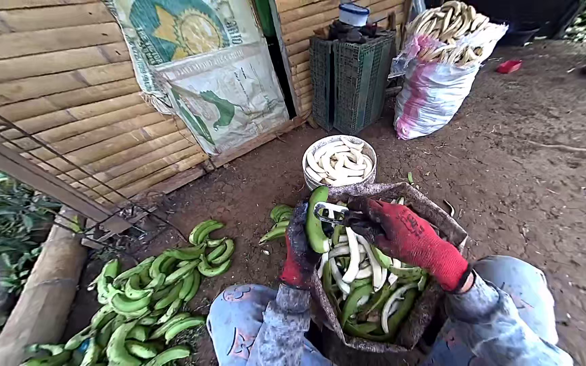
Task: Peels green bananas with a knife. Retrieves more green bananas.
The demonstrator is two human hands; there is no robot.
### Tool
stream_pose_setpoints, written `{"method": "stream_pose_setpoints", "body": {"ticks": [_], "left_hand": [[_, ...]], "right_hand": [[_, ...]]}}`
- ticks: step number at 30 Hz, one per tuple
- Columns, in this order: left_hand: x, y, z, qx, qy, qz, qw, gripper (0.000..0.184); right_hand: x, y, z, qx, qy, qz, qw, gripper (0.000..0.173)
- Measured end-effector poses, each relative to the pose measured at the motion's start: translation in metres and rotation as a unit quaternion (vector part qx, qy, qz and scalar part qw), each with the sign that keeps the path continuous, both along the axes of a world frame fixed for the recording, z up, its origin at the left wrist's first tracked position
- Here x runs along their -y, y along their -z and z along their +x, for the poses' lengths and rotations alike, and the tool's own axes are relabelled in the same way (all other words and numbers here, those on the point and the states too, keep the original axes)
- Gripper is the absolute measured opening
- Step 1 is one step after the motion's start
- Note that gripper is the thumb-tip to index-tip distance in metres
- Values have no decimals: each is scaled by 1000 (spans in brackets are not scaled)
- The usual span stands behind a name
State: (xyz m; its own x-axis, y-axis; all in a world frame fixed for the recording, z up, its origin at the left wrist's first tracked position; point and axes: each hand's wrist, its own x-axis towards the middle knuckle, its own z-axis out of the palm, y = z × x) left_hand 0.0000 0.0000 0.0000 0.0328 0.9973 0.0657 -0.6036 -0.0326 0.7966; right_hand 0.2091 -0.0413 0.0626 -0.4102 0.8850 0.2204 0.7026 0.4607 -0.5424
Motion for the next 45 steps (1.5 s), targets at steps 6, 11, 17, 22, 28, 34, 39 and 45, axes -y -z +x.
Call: {"method": "stream_pose_setpoints", "body": {"ticks": [6, 11, 17, 22, 28, 34, 39, 45], "left_hand": [[6, -3, 13, -68, -14, -36, 997, 39], [14, 17, 32, -213, -82, -14, 973, 37], [-10, 13, 22, -40, -20, -60, 997, 41], [8, 21, 22, -66, 92, -61, 992, 38], [-8, 29, 27, -125, -42, 16, 991, 43], [-6, 25, 10, -165, 95, 39, 981, 39], [-3, 35, 8, -208, 170, -52, 962, 42], [-15, 23, 23, 68, -116, -43, 990, 29]], "right_hand": [[-7, 65, -7, -49, -3, 12, 999, 37], [-51, 66, 14, -20, 234, 87, 968, 34], [-20, 63, 22, -172, 64, -17, 983, 31], [-20, 71, 9, -64, 110, 18, 992, 38], [-19, 65, 18, -123, 126, 27, 984, 37], [-8, 82, -3, 3, 98, 77, 992, 43], [-40, 65, 35, -43, 241, 26, 969, 40], [10, 90, -21, -141, 97, 44, 984, 37]]}}
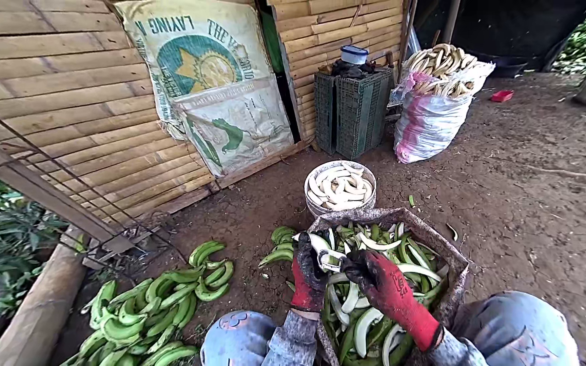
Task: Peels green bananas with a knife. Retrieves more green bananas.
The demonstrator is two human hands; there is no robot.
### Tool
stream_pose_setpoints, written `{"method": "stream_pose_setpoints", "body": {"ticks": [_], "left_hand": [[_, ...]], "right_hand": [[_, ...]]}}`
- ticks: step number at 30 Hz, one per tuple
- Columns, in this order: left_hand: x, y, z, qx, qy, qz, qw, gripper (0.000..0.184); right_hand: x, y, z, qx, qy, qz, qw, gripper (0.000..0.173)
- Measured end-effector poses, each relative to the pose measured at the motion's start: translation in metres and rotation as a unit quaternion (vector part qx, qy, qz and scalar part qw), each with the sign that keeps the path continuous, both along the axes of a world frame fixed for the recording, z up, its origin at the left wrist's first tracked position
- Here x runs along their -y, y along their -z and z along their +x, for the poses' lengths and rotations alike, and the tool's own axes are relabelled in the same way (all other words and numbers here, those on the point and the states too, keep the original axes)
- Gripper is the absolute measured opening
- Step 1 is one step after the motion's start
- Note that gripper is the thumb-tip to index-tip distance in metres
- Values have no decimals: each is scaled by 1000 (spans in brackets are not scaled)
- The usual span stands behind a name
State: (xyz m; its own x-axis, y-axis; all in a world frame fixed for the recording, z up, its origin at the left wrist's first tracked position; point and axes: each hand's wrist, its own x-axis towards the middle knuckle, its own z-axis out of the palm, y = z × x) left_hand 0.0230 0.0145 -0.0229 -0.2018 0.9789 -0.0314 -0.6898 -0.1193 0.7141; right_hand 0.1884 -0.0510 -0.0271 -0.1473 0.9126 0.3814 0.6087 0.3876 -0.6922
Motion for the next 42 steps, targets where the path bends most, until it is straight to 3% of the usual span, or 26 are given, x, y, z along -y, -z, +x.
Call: {"method": "stream_pose_setpoints", "body": {"ticks": [2, 5, 8, 11, 13, 16, 18, 20, 22, 26, 30, 32, 34, 36, 37, 39, 40, 41, 42], "left_hand": [[-2, 0, -2, 67, -21, 5, 998, 36], [-3, -1, -6, 152, 30, 30, 987, 47], [-1, -5, -7, 165, 46, 54, 984, 51], [1, -5, 0, 163, 32, 54, 985, 52], [3, -7, 1, 190, 31, 52, 980, 51], [3, -5, -7, 216, 139, 123, 959, 44], [4, -9, -6, 96, 133, 102, 981, 41], [6, -15, -2, -125, 59, 48, 989, 44], [8, -17, -1, -265, 9, 11, 964, 41], [18, -12, 9, -417, -72, -24, 906, 37], [50, -26, 18, -573, 33, -22, 818, 44], [46, -22, 18, -512, 39, -19, 858, 37], [21, -16, 11, -304, 60, -30, 950, 45], [8, -15, -7, -64, 135, -32, 988, 47], [2, -9, -16, 61, 173, -13, 983, 47], [-9, 4, -28, 323, 297, 0, 898, 42], [-10, 6, -28, 376, 330, -6, 866, 40], [-9, 5, -25, 369, 338, -5, 866, 41], [-7, 4, -21, 310, 329, 7, 892, 43]], "right_hand": [[7, 2, -17, 36, 7, 19, 999, 39], [2, -9, -24, 88, 21, 21, 996, 40], [1, -16, -30, 102, 28, 21, 994, 41], [-5, -29, -29, 104, 38, -38, 993, 42], [-10, -23, -26, 86, 31, 2, 996, 39], [-12, -15, -22, 71, 12, 41, 997, 38], [-18, -14, -17, 85, 39, 60, 994, 38], [-21, -12, -12, 98, 52, 73, 991, 40], [-20, -7, -12, 111, 57, 99, 987, 39], [-24, -9, -10, 126, 61, 66, 988, 39], [-48, -17, 13, 97, 82, -124, 984, 37], [-56, -13, 24, 98, 115, -169, 974, 36], [-48, -11, 25, 51, 100, -114, 987, 37], [-36, -1, 23, 25, 31, -2, 999, 37], [-33, 5, 22, 18, -16, 55, 998, 35], [-31, 12, 18, 27, -100, 130, 986, 34], [-30, 13, 16, 47, -116, 152, 980, 34], [-29, 13, 13, 65, -115, 168, 977, 34], [-30, 12, 12, 85, -100, 183, 974, 34]]}}
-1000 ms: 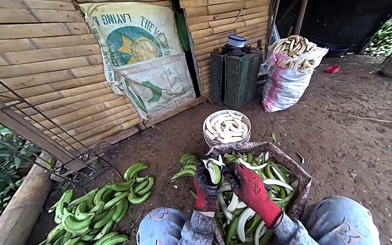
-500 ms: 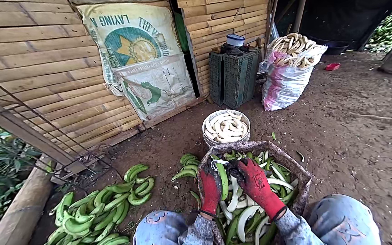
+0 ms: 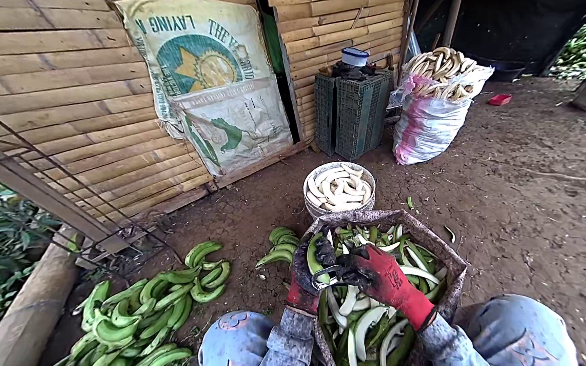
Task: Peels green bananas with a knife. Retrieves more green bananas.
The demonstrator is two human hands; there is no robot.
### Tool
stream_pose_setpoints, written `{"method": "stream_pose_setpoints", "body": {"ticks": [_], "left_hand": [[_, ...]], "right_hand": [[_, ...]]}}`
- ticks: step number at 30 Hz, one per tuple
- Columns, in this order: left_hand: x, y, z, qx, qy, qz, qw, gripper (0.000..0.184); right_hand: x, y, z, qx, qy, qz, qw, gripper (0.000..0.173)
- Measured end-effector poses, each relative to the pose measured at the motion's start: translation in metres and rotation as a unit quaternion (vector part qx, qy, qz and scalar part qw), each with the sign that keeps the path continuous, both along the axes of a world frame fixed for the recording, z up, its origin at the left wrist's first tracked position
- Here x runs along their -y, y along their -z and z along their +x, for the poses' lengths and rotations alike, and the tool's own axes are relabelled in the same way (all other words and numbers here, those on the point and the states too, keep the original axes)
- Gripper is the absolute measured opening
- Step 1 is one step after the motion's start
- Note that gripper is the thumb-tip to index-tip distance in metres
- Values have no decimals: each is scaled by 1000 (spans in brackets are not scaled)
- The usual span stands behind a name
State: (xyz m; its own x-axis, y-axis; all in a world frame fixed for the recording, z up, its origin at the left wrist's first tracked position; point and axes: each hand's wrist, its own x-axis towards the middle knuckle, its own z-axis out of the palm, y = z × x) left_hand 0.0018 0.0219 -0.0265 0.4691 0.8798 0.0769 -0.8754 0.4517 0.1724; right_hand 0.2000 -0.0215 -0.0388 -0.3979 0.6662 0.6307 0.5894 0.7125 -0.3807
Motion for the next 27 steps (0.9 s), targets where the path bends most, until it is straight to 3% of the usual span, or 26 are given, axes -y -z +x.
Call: {"method": "stream_pose_setpoints", "body": {"ticks": [2, 4, 7, 9, 11, 13, 15, 16, 20, 22, 24, 25, 27], "left_hand": [[3, -8, 8, -157, -84, 45, 983, 46], [7, -13, 14, -304, -171, 74, 934, 38], [18, -10, 20, -445, -203, 106, 866, 33], [21, -7, 19, -477, -224, 106, 843, 34], [12, -7, 19, -453, -286, 33, 843, 35], [6, -8, 17, -364, -316, -10, 876, 35], [7, -1, 22, -287, -298, 29, 910, 34], [10, 3, 27, -310, -292, 66, 902, 36], [13, 7, 47, -511, -291, 94, 803, 40], [11, 15, 47, -623, -272, 101, 726, 45], [17, 16, 47, -736, -181, 233, 610, 44], [21, 13, 50, -776, -99, 337, 523, 47], [27, 11, 65, -814, 53, 500, 290, 63]], "right_hand": [[1, -4, -3, 22, 37, 9, 999, 34], [2, -6, -9, 22, 80, -21, 996, 35], [-5, -13, -13, -19, 163, -136, 977, 42], [-15, -14, -4, -41, 225, -211, 950, 45], [-21, -13, 8, -86, 240, -219, 942, 45], [-17, -15, 7, -138, 191, -204, 950, 56], [-7, -16, -8, -147, 111, -225, 957, 62], [-2, -17, -17, -128, 91, -241, 958, 62], [-11, -17, -13, -128, 130, -315, 931, 40], [-31, -36, 6, -92, 153, -370, 912, 36], [-58, -62, 19, -7, 169, -395, 903, 34], [-74, -72, 20, 32, 176, -394, 902, 32], [-111, -85, 16, 78, 182, -367, 909, 28]]}}
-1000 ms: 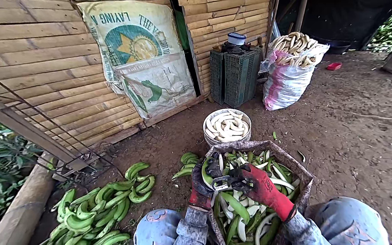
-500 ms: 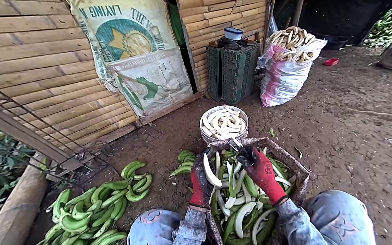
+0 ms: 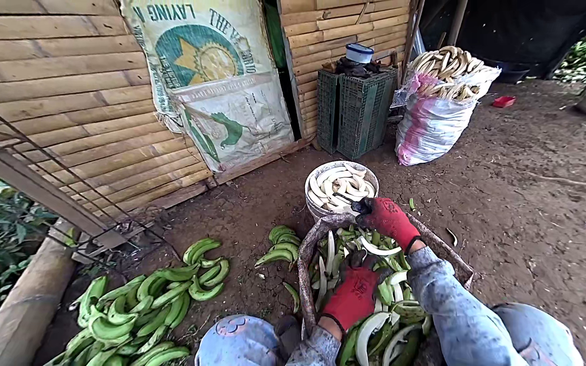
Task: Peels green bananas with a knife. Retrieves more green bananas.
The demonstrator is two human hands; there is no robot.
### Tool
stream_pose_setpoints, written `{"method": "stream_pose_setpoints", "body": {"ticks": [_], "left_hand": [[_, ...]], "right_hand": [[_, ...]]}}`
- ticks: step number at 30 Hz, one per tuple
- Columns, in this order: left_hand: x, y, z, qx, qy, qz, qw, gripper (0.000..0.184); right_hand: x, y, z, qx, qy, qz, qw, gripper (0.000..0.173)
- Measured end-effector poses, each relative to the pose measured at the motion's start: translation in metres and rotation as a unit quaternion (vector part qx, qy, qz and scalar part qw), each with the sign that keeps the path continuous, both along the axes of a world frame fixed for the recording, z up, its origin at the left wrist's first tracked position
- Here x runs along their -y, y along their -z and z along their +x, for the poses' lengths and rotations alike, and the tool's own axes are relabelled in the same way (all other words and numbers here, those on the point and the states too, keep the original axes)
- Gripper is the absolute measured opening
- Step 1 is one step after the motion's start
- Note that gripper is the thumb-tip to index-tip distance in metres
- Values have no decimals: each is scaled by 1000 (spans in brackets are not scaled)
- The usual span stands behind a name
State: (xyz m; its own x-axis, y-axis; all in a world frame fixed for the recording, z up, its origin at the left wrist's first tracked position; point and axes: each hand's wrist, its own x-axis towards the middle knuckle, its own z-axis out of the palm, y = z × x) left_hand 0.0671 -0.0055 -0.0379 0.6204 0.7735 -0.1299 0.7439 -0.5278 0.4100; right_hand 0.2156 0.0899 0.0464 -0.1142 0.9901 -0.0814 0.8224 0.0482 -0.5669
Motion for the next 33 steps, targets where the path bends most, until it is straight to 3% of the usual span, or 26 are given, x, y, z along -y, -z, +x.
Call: {"method": "stream_pose_setpoints", "body": {"ticks": [2, 6, 9, 11, 13, 15, 17, 19, 23, 26, 27, 28, 29, 30, 33], "left_hand": [[2, 15, 14, -123, 49, 23, 991, 61], [-11, 27, 11, -126, 60, 52, 989, 53], [-14, 18, -5, 2, 42, 33, 999, 49], [-12, 1, -20, 179, -23, -29, 983, 50], [-6, -13, -32, 415, -100, -106, 898, 56], [-7, -20, -37, 642, -121, -173, 737, 55], [-9, -37, -41, 765, -123, -242, 584, 44], [-10, -50, -48, 808, -137, -269, 506, 36], [-8, -64, -58, 836, -169, -273, 446, 38], [-14, -51, -65, 876, -67, -305, 368, 78], [-18, -44, -67, 884, -36, -314, 344, 82], [-18, -41, -64, 893, -35, -304, 330, 72], [-15, -37, -62, 892, -30, -284, 350, 55], [-9, -34, -60, 879, -32, -261, 397, 40], [-3, -28, -54, 833, -150, -345, 406, 26]], "right_hand": [[-35, -5, -10, 14, 0, 52, 999, 26], [-64, -26, -24, 43, 12, 87, 995, 35], [-22, -25, -11, -17, -9, 158, 987, 32], [1, -20, 5, -27, -25, 187, 982, 24], [21, -16, 21, -45, -8, 194, 980, 23], [48, -5, 35, -110, 19, 222, 969, 23], [76, 12, 40, -171, 28, 259, 950, 30], [102, 28, 34, -207, 9, 277, 938, 35], [127, 51, 9, -195, 4, 287, 938, 38], [125, 54, 4, -218, 12, 281, 935, 36], [123, 54, 4, -230, 12, 276, 933, 36], [123, 53, 3, -238, 11, 270, 933, 36], [122, 52, 3, -241, 9, 268, 933, 37], [122, 51, 3, -238, 6, 269, 933, 37], [123, 50, 3, -230, -16, 249, 941, 36]]}}
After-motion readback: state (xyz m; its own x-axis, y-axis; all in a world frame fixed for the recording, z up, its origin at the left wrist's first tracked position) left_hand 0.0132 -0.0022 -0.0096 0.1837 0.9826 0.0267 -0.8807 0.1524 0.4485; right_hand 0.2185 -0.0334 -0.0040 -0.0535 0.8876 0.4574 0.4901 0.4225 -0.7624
